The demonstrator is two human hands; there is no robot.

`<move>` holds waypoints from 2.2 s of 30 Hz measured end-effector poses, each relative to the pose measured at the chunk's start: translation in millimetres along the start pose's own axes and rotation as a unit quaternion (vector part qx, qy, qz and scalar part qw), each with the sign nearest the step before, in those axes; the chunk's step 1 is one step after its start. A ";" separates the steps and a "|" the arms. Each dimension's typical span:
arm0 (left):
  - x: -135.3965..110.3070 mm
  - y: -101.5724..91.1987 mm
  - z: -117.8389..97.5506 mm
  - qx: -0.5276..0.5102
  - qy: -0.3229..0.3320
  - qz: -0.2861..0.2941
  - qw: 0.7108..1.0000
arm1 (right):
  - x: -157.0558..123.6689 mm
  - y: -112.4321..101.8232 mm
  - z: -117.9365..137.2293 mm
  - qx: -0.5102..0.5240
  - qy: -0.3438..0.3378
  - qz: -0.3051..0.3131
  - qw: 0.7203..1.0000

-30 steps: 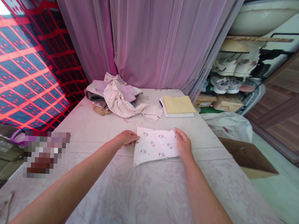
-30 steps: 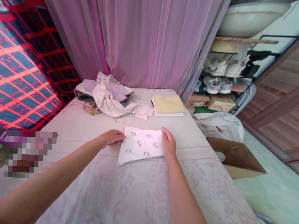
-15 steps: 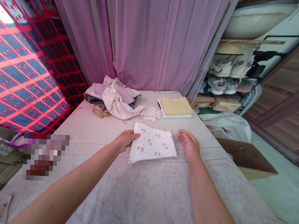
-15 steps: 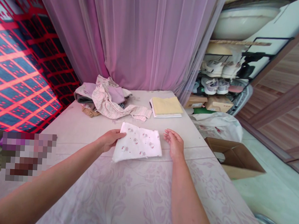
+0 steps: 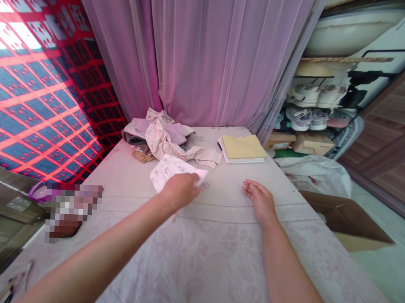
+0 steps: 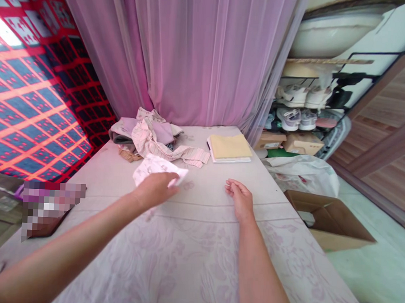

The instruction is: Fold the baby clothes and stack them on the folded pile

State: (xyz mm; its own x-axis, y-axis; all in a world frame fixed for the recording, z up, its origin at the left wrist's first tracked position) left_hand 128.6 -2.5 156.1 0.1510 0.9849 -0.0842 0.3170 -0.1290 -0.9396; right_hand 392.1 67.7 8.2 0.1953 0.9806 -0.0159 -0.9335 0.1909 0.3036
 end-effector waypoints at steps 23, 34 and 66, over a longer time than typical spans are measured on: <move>-50.8 80.1 82.1 -0.007 0.158 -0.107 0.982 | -74.3 104.6 -8.0 -0.545 -0.321 0.235 0.737; -63.6 89.1 70.2 -0.029 0.180 -0.078 0.980 | -71.0 102.1 -11.8 -0.566 -0.316 0.216 0.730; -51.1 97.2 82.2 -0.143 0.213 -0.017 0.966 | -175.2 125.4 2.0 -0.603 -0.284 0.260 0.698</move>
State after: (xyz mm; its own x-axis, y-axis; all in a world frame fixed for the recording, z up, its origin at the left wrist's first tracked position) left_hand 74.7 -55.8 41.9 0.4887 0.8602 0.1459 0.5652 -0.1847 -0.8040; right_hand 241.4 -80.2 51.0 -0.4973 0.8204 0.2823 -0.4291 0.0502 -0.9019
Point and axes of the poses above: each hand's wrist, its own x-axis towards the middle knuckle, its own y-axis out of the palm, z = x × y, the point moved 4 cm from there along x, towards the middle knuckle, and after that the axes turned 4 degrees about z, right-handed, at the moved point
